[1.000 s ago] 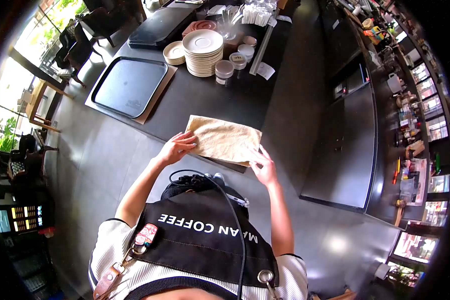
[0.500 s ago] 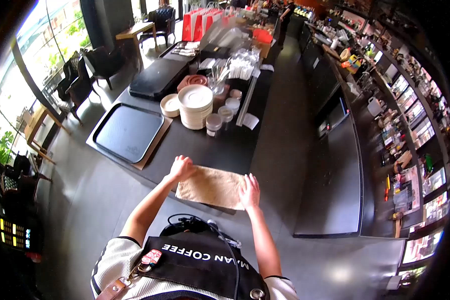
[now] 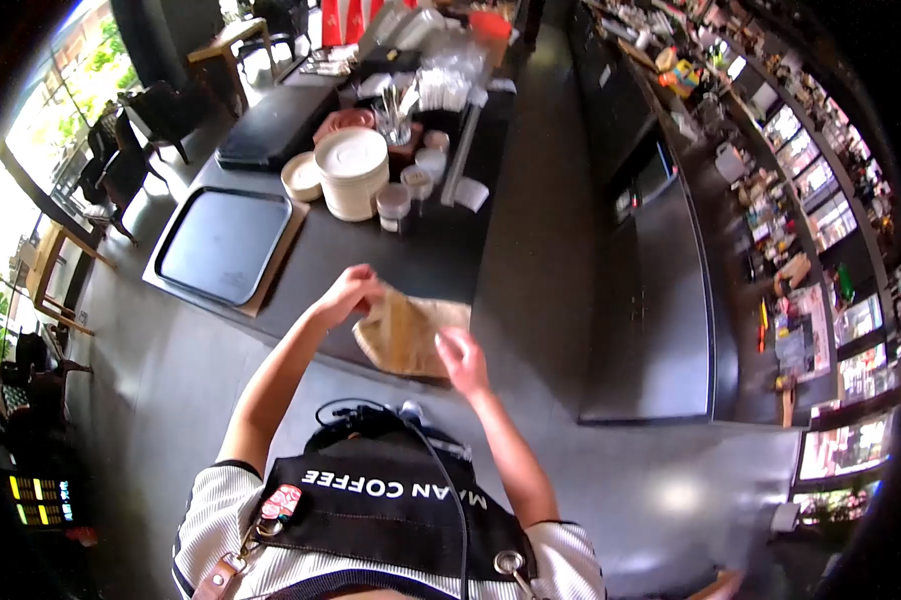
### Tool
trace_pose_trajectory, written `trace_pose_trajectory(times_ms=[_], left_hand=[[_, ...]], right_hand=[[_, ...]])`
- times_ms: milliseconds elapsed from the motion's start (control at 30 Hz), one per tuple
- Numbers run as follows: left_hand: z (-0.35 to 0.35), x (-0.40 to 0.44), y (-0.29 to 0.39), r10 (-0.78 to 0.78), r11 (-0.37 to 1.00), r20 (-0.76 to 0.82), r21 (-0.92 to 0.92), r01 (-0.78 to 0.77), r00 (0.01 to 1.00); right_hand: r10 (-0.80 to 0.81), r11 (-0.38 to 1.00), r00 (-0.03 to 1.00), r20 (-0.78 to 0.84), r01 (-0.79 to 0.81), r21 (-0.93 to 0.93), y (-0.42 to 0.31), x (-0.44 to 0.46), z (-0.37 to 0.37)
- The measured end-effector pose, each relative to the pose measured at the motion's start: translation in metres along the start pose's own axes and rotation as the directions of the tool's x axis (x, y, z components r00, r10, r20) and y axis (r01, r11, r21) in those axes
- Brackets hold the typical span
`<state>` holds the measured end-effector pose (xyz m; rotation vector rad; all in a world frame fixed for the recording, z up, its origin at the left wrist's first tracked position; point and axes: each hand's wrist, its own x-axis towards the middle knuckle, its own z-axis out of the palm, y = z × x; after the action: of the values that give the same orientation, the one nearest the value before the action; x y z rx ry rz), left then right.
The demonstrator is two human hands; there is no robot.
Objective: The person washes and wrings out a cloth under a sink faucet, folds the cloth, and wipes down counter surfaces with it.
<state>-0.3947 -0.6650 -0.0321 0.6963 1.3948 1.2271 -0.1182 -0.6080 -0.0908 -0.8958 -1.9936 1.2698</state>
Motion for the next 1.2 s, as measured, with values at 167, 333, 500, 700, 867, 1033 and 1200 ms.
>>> trace_pose_trajectory(times_ms=[167,333,500,700,867,1033,1200], left_hand=[[0.084,0.064,-0.032,-0.105,0.992,0.082,-0.063,0.11,0.991],[0.115,0.058,-0.049,-0.213,0.97,0.158,-0.085,0.229,0.964],[0.085,0.055,-0.052,0.141,0.953,0.07,0.261,-0.155,0.988],[0.061,0.053,-0.074,0.462,0.461,0.029,0.846,-0.268,0.886],[0.054,0.061,-0.082,0.514,0.447,0.121,0.807,-0.386,0.849],[0.043,0.079,-0.078,0.344,0.575,0.13,0.754,-0.318,0.93],[0.034,0.063,-0.058,0.582,0.38,0.308,0.716,-0.586,0.753]], right_hand=[[0.333,0.7,0.917,0.219,-0.396,0.594,-0.003,0.004,-0.014],[0.267,0.963,0.962,-0.055,-0.269,-0.024,0.029,0.0,-0.005],[0.385,0.905,0.887,-0.256,-0.417,-0.084,0.028,-0.011,-0.002],[0.442,0.879,0.835,-0.327,-0.475,-0.025,0.032,-0.014,-0.016],[0.425,0.845,0.826,-0.37,-0.509,-0.165,0.037,0.011,-0.017],[0.31,0.762,0.846,-0.435,-0.494,-0.418,0.017,0.022,0.004],[0.224,0.872,0.908,-0.355,-0.349,-0.342,0.015,0.009,0.001]])
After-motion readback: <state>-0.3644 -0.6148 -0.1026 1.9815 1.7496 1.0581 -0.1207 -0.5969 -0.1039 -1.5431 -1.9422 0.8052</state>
